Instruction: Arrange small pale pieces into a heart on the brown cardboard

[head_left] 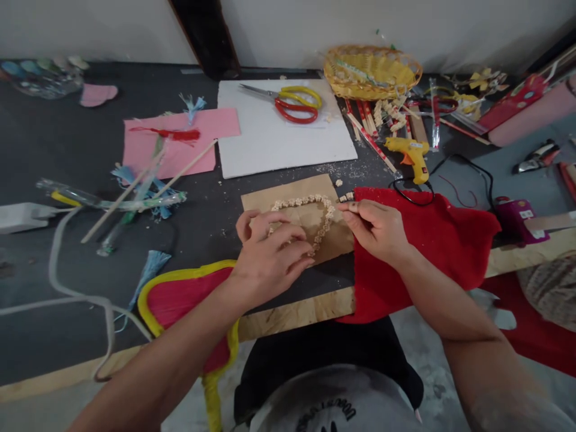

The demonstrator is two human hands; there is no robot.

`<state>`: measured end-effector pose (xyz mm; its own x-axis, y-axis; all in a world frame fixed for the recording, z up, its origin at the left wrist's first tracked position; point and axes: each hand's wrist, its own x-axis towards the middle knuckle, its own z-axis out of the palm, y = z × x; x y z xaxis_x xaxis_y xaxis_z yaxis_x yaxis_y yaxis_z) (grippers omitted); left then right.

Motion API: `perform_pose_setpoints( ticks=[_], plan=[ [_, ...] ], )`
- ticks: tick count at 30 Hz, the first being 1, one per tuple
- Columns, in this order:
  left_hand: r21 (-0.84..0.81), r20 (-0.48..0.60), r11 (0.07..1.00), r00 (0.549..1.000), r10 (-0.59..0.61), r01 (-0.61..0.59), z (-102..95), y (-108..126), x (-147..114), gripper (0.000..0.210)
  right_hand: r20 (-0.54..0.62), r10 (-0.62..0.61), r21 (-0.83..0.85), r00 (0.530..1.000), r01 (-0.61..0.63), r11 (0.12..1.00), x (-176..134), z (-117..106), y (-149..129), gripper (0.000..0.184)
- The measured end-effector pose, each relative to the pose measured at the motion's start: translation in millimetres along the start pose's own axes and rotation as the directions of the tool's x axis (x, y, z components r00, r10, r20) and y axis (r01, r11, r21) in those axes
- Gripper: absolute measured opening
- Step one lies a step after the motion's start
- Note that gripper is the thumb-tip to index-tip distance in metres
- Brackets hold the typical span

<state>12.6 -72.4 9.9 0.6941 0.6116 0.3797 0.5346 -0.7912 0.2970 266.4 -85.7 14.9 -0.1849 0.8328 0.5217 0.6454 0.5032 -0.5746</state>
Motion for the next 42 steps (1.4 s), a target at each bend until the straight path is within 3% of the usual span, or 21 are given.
perform_pose_setpoints(
  ticks=[12,16,23,30,42],
  plan=[
    [-0.006,0.004,1.000,1.000,0.003,-0.003,6.0,0,1,0.012,0.069,0.041,0.010,0.997,-0.042,0.999,-1,-1,2,0.022],
    [-0.034,0.030,0.999,0.999,-0.038,0.039,5.2,0,2,0.012,0.137,-0.072,-0.037,0.988,0.078,0.996,-2,4,5,0.018],
    [-0.027,0.023,1.000,1.000,-0.003,0.003,10.1,-4,-1,0.013,0.301,-0.233,-0.165,0.925,0.291,0.942,-6,15,5,0.013],
    [-0.016,0.021,1.000,1.000,-0.011,0.011,10.0,-3,-1,0.014,0.389,-0.236,-0.184,0.891,0.325,0.928,-10,24,2,0.019],
    [-0.021,-0.009,1.000,1.000,-0.006,0.006,8.0,1,1,0.015,0.418,-0.244,-0.150,0.875,0.331,0.932,-8,24,3,0.016]
  ],
)
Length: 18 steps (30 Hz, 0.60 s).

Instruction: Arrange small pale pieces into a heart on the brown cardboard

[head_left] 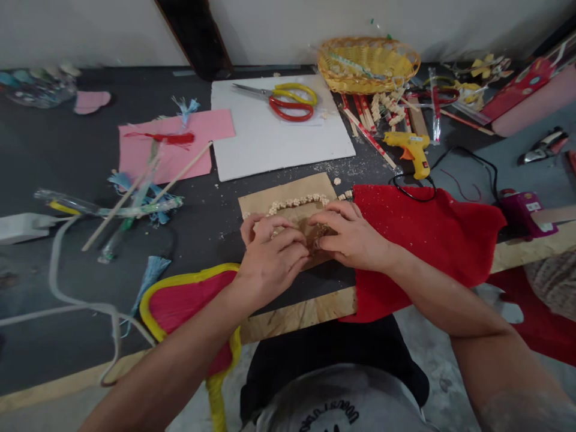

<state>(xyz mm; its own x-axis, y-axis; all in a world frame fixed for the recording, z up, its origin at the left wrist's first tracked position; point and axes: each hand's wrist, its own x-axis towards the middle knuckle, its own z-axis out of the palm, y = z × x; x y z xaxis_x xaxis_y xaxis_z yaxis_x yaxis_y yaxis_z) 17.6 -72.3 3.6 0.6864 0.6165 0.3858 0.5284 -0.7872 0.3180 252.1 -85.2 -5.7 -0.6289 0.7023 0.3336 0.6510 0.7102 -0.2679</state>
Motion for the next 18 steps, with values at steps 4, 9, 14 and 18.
perform_pose_setpoints(
  ticks=[4,9,14,18],
  plan=[
    [0.010,-0.007,1.000,1.000,0.030,-0.030,1.5,-2.5,-0.4,0.015,0.006,0.009,0.041,1.000,-0.009,0.999,-0.1,-0.9,0.5,0.016],
    [0.010,-0.012,1.000,1.000,0.023,-0.023,3.9,-3.2,-1.8,0.014,-0.032,0.027,0.078,0.999,-0.025,0.997,-0.5,-4.9,3.7,0.011],
    [0.008,-0.026,1.000,1.000,0.008,-0.008,4.7,-1.8,-2.2,0.012,-0.013,0.062,0.023,0.998,-0.062,0.998,-1.0,-6.4,7.3,0.013],
    [0.016,-0.004,1.000,1.000,0.003,-0.003,3.1,-1.5,-1.6,0.014,0.018,0.057,-0.010,0.998,-0.057,0.998,-0.9,-4.1,7.2,0.018]
  ],
)
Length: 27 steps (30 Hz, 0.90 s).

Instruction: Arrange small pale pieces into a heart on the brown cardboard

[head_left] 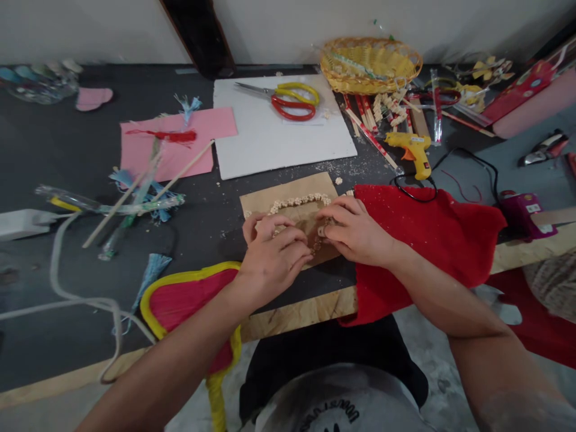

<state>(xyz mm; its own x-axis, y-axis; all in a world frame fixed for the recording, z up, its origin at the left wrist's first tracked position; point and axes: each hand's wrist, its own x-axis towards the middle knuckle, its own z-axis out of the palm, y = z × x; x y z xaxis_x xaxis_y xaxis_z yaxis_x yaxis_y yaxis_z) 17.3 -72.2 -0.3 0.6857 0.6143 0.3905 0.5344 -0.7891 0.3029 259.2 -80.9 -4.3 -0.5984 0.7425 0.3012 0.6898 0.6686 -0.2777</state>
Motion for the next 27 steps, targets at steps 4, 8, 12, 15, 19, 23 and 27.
perform_pose_setpoints(
  ticks=[4,8,12,15,19,23,27],
  plan=[
    [0.004,0.001,1.000,1.000,0.014,-0.014,-0.6,-0.3,0.2,0.015,0.023,-0.005,0.002,1.000,0.005,1.000,-0.3,1.1,-0.7,0.020],
    [0.026,0.000,1.000,1.000,0.015,-0.015,0.6,-0.6,-0.1,0.017,0.023,-0.007,0.025,1.000,0.007,1.000,-0.5,-0.8,0.7,0.021],
    [0.015,-0.019,0.999,0.999,0.031,-0.030,0.9,-1.2,-0.1,0.017,-0.012,0.011,0.041,1.000,-0.011,0.999,-0.5,-3.6,4.6,0.014],
    [-0.008,-0.003,1.000,1.000,0.022,-0.022,0.5,-1.2,-0.3,0.015,-0.021,0.048,0.034,0.999,-0.047,0.998,-0.1,-3.1,6.9,0.015],
    [-0.036,0.003,0.999,1.000,-0.002,0.003,1.4,-0.7,-1.3,0.014,0.006,0.043,0.037,0.999,-0.043,0.998,0.4,-0.5,7.1,0.012],
    [-0.027,-0.007,1.000,1.000,-0.002,0.002,1.9,-0.4,-2.0,0.012,-0.001,0.046,0.033,0.999,-0.046,0.998,0.5,-0.5,6.1,0.015],
    [-0.044,0.010,0.999,1.000,-0.025,0.026,-0.5,1.2,-1.1,0.016,0.024,0.059,0.041,0.998,-0.060,0.997,0.5,-2.1,5.6,0.014]
  ],
)
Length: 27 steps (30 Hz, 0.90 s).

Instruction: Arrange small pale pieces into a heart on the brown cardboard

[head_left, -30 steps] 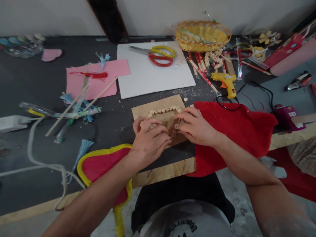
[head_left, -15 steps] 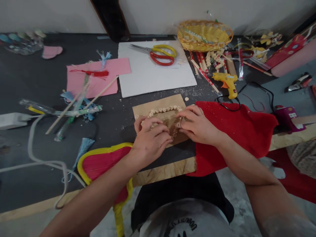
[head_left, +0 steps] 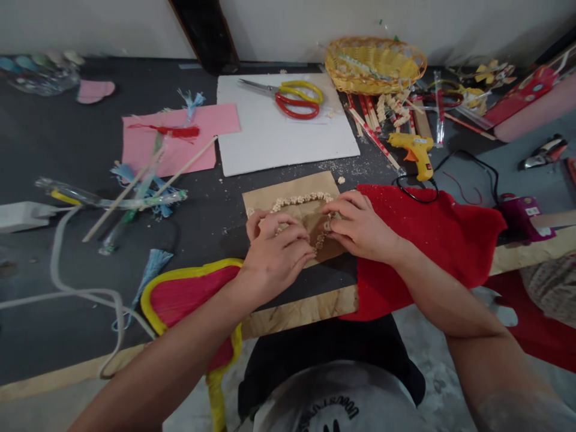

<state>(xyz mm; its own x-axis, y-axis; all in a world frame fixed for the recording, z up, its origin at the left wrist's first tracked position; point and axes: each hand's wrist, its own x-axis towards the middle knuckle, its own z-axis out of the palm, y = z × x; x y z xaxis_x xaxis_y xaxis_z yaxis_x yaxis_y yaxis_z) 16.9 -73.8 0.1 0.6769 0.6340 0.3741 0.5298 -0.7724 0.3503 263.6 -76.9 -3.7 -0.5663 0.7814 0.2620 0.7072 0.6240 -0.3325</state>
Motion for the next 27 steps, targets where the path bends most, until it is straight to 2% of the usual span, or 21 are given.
perform_pose_setpoints(
  ticks=[5,11,15,17,22,27],
  plan=[
    [-0.010,-0.012,1.000,1.000,0.012,-0.012,-0.9,1,0,0.018,-0.003,0.019,0.030,1.000,-0.019,0.999,-1,-5,3,0.016],
    [0.014,-0.001,1.000,1.000,0.021,-0.021,1.5,-2,-1,0.015,-0.073,0.061,0.006,0.995,-0.061,0.998,-4,-9,10,0.015],
    [0.016,0.000,1.000,1.000,0.016,-0.016,2.8,-2,-2,0.011,-0.039,0.057,0.028,0.998,-0.055,0.998,-3,-8,10,0.016],
    [0.005,0.002,1.000,1.000,0.011,-0.011,2.7,-2,-2,0.011,-0.045,0.086,0.035,0.995,-0.085,0.996,-3,-10,11,0.018],
    [-0.012,0.010,1.000,1.000,0.001,-0.001,1.6,-1,-2,0.012,-0.157,0.228,0.017,0.961,-0.228,0.973,-4,-16,17,0.018],
    [-0.015,-0.011,1.000,1.000,-0.012,0.012,2.2,0,-1,0.012,-0.140,0.265,0.017,0.954,-0.265,0.964,-4,-13,19,0.018]
  ],
)
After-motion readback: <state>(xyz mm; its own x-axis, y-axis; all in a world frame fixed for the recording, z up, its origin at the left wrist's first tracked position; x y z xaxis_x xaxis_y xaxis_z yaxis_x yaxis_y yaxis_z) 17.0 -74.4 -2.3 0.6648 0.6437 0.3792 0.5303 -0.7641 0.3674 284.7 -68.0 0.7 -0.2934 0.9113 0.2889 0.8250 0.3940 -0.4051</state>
